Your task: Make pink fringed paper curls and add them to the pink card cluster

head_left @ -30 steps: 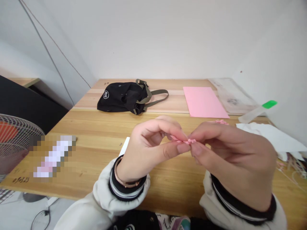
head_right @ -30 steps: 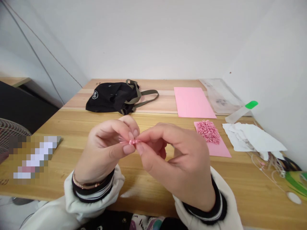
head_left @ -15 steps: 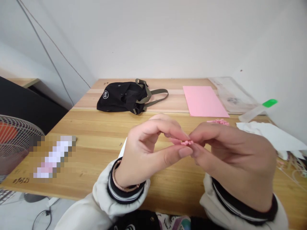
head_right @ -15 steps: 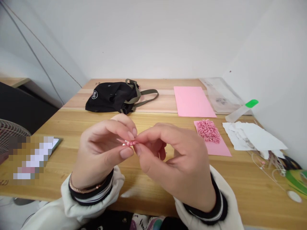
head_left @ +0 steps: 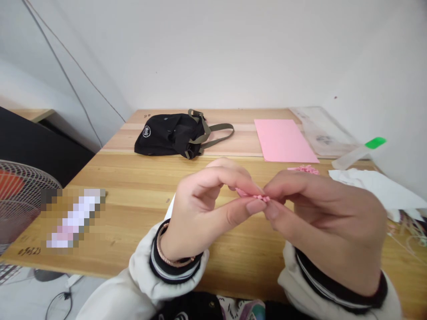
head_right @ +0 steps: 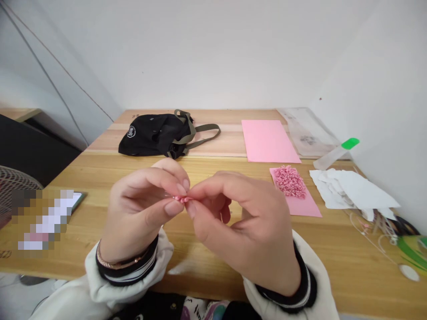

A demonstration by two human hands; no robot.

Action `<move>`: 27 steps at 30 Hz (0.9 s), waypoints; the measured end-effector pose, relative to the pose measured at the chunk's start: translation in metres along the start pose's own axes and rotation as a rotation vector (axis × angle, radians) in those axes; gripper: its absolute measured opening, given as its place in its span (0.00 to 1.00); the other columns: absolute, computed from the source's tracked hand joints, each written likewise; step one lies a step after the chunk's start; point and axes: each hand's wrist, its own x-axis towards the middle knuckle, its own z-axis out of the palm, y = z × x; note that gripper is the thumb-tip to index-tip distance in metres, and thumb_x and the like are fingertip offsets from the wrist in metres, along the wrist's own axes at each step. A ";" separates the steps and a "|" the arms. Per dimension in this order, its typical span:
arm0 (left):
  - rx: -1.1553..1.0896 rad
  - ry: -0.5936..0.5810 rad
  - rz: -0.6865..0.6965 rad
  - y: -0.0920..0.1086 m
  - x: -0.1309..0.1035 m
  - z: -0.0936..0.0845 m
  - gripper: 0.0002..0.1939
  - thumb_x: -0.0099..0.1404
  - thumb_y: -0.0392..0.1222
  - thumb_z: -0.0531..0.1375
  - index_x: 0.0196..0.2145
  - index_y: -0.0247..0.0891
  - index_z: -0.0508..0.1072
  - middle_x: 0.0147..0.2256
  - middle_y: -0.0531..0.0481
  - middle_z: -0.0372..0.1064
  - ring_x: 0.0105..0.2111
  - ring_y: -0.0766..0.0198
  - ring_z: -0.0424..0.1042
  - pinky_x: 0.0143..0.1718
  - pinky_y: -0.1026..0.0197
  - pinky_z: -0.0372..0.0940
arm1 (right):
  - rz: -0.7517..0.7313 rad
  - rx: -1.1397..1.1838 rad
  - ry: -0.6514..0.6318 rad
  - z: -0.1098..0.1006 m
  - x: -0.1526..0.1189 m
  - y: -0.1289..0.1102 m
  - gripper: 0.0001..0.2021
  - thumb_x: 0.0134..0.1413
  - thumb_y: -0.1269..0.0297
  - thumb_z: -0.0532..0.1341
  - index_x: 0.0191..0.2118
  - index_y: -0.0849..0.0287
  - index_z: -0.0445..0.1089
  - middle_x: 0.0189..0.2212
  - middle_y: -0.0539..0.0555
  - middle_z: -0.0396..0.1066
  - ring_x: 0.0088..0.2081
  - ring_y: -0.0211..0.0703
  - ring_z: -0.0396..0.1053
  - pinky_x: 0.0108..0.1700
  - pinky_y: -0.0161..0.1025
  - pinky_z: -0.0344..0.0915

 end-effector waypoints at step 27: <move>0.004 0.081 -0.057 0.002 0.000 0.002 0.05 0.56 0.40 0.63 0.31 0.37 0.75 0.31 0.48 0.72 0.31 0.65 0.70 0.33 0.62 0.66 | 0.355 0.478 -0.171 -0.005 0.006 0.014 0.03 0.49 0.65 0.63 0.28 0.57 0.71 0.15 0.46 0.65 0.14 0.29 0.58 0.13 0.28 0.56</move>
